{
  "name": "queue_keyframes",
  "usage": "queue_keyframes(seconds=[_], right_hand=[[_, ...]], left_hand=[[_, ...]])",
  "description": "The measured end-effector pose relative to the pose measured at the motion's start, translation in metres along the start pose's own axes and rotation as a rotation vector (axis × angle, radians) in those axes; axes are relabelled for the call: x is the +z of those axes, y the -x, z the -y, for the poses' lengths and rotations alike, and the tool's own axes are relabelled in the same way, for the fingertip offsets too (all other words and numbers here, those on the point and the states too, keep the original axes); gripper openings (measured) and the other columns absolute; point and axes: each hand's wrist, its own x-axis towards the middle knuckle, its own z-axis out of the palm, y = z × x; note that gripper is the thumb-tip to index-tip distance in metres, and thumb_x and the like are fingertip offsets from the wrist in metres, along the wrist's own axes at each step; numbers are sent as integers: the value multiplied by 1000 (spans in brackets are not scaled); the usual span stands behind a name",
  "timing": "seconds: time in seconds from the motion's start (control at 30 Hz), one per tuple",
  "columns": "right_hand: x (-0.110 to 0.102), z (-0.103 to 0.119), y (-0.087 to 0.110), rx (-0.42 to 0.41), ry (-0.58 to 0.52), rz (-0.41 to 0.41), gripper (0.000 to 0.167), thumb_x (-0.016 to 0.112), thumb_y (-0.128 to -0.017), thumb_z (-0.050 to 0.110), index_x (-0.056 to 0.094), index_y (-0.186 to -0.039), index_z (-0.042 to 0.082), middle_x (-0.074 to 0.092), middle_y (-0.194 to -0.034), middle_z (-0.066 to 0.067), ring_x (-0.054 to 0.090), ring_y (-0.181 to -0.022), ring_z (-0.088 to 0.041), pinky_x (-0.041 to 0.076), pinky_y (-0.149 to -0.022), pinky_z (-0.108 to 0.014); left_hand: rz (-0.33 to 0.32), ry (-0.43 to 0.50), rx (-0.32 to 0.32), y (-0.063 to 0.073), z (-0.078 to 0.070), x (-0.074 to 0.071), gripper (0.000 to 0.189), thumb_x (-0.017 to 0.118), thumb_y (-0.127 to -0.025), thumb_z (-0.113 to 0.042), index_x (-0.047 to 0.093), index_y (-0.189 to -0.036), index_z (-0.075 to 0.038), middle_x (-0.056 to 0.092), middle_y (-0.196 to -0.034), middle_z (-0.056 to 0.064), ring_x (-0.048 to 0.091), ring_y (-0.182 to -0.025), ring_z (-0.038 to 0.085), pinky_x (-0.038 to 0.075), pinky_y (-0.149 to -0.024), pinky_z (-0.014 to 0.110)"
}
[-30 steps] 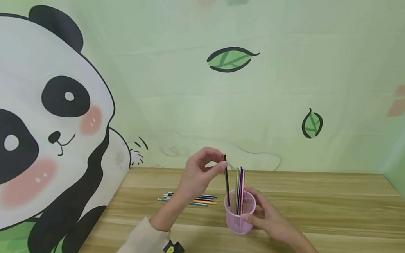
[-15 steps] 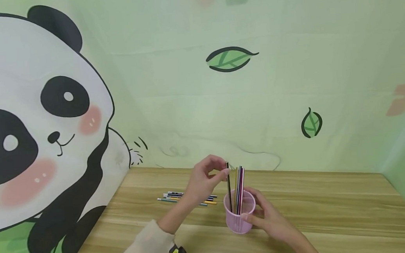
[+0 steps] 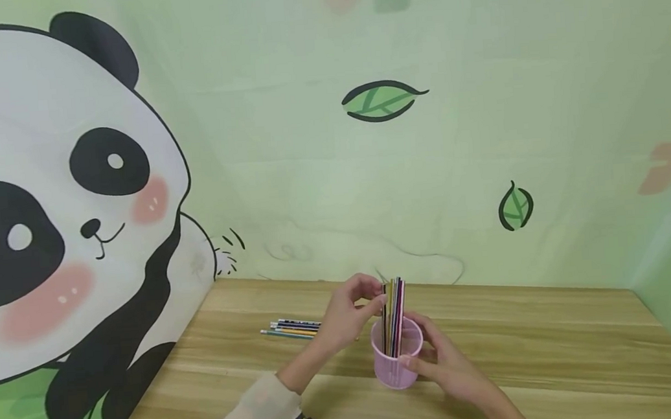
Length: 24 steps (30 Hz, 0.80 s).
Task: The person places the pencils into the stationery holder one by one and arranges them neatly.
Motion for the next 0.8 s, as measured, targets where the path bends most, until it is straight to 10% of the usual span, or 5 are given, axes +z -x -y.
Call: queue_keyframes(seconds=[0.4, 0.8], right_hand=[[-1, -5, 1, 24, 1, -2, 72, 70, -101, 6, 32, -162, 9, 42, -158, -31, 51, -134, -55, 54, -102, -34], [-2, -9, 1, 15, 1, -5, 73, 71, -101, 7, 33, -162, 11, 42, -158, -30, 52, -134, -56, 54, -101, -32]], left_hand=[[9, -112, -55, 1, 11, 3, 20, 78, -98, -17, 70, -116, -11, 71, -104, -3, 67, -96, 10, 59, -84, 26], [71, -301, -74, 18, 27, -26, 16, 74, -101, -14, 71, -114, -7, 69, -101, -2, 68, -94, 14, 59, -84, 27]])
